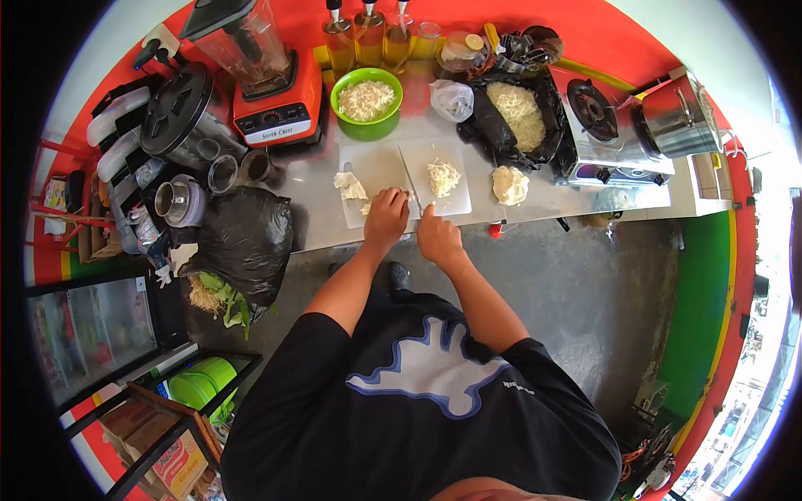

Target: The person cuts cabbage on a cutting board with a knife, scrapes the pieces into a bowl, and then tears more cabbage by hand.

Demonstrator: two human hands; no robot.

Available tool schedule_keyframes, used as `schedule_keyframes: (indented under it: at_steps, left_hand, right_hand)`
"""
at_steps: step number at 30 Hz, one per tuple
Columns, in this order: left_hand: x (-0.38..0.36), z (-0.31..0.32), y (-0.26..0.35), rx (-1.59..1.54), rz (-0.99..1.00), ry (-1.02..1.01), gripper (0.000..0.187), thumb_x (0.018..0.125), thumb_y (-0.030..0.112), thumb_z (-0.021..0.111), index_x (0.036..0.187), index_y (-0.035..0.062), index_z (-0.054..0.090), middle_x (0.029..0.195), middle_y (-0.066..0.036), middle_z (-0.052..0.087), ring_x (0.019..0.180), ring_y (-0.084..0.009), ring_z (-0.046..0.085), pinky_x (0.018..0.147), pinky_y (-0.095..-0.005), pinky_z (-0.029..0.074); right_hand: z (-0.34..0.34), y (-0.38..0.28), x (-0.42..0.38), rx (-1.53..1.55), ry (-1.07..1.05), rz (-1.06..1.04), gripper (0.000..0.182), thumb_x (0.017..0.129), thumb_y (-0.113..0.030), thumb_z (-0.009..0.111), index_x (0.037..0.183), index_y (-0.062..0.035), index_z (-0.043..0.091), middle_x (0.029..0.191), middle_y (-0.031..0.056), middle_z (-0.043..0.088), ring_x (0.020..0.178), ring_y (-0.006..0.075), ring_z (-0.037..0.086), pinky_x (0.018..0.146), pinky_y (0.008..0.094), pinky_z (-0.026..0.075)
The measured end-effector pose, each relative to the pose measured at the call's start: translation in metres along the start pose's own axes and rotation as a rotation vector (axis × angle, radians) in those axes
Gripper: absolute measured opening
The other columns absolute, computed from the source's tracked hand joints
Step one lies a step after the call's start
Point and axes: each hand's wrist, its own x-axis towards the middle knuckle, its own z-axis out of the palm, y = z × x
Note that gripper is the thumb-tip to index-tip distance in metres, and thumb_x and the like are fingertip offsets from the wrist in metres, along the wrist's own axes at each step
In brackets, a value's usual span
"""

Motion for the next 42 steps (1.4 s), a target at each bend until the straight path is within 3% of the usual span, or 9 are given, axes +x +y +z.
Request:
schedule_keyframes:
  at_steps: [8,15,23,31,42]
  left_hand:
    - [0.001,-0.001,0.0,-0.047,-0.008,0.005,0.012,0.086,0.004,0.064,0.099,0.0023,0.064,0.098,-0.012,0.06,0.094,-0.0343,0.059,0.084,-0.0457,0.047]
    - [0.0,0.0,-0.004,0.007,0.019,-0.023,0.016,0.088,0.008,0.062,0.103,0.0033,0.064,0.1,-0.01,0.062,0.096,-0.0307,0.06,0.084,-0.0439,0.047]
    - [0.002,-0.005,0.0,-0.154,-0.058,0.022,0.013,0.091,0.009,0.064,0.1,0.0012,0.07,0.097,-0.012,0.065,0.094,-0.0337,0.061,0.086,-0.0445,0.048]
    - [0.009,-0.011,0.004,-0.058,-0.208,-0.178,0.017,0.091,0.007,0.06,0.102,0.0024,0.073,0.099,-0.012,0.067,0.097,-0.0328,0.063,0.083,-0.0428,0.052]
    - [0.017,-0.013,-0.002,-0.032,-0.243,-0.25,0.02,0.087,0.006,0.057,0.097,0.005,0.075,0.095,-0.011,0.067,0.094,-0.0326,0.066,0.081,-0.0437,0.055]
  right_hand:
    - [0.006,-0.009,0.007,0.057,-0.053,0.056,0.033,0.094,-0.012,0.051,0.12,0.0063,0.043,0.102,0.0309,0.07,0.096,0.045,0.071,0.083,0.052,0.057]
    - [0.002,-0.01,-0.002,0.047,-0.057,0.047,0.032,0.095,-0.01,0.05,0.121,0.0066,0.043,0.101,0.0303,0.071,0.096,0.0454,0.071,0.083,0.0512,0.057]
    - [-0.007,-0.009,0.013,0.084,-0.029,0.054,0.026,0.096,-0.012,0.048,0.117,0.0031,0.045,0.103,0.0307,0.07,0.099,0.0464,0.07,0.086,0.0522,0.056]
    - [0.009,-0.014,0.002,0.069,-0.028,0.116,0.023,0.097,-0.013,0.047,0.115,0.001,0.044,0.103,0.0297,0.071,0.099,0.0463,0.07,0.087,0.0536,0.055]
    - [-0.002,-0.025,-0.002,0.002,-0.07,0.158,0.022,0.097,-0.011,0.049,0.115,-0.0005,0.043,0.101,0.0277,0.072,0.097,0.0434,0.071,0.083,0.0516,0.057]
